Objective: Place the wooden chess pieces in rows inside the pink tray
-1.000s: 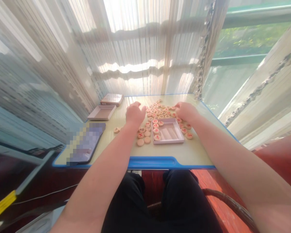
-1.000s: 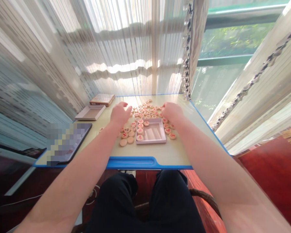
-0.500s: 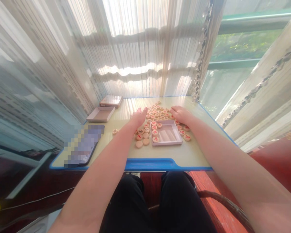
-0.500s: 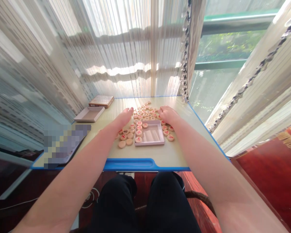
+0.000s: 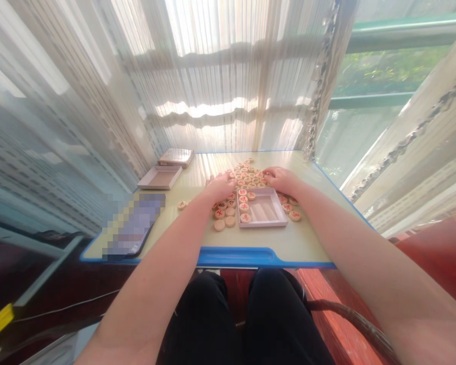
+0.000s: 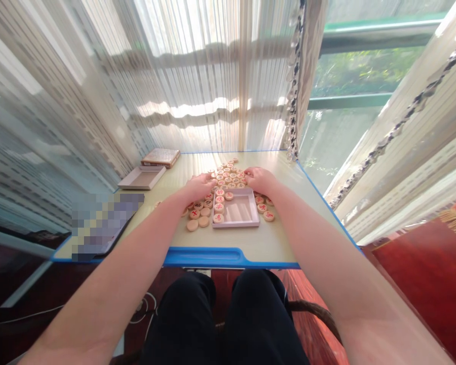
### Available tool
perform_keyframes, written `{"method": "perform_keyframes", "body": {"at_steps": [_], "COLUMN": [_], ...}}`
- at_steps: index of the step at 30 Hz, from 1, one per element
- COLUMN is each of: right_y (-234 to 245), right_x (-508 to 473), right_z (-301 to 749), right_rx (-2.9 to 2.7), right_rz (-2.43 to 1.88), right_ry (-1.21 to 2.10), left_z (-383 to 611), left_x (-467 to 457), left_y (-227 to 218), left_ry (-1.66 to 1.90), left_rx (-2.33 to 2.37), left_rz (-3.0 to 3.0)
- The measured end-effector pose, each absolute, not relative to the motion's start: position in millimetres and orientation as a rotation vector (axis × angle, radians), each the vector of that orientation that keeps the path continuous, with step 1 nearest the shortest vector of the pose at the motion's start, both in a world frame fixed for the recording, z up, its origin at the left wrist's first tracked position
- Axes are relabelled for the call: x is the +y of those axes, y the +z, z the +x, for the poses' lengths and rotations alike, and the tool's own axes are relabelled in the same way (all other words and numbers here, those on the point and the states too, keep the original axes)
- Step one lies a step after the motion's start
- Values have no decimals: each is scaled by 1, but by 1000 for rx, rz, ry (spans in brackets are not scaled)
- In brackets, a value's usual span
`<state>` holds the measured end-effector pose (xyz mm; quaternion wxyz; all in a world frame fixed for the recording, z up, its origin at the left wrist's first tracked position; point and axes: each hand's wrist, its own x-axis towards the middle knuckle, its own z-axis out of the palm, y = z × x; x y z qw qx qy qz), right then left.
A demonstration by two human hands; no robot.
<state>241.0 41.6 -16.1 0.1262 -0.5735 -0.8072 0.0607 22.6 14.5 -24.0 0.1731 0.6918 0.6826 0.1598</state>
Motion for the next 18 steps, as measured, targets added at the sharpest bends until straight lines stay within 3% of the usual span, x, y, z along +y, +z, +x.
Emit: {"method": "perform_keyframes", "body": {"at_steps": [18], "right_y": [-37], "right_x": [58], "right_z": [250], "right_rx": [-2037], "right_rz": [-1499], "right_ry": [355], "left_z": [4], "left_x": [31], "left_y": [-32], "left_ry": [935], "left_rx": [1812], "left_rz": [1747]}}
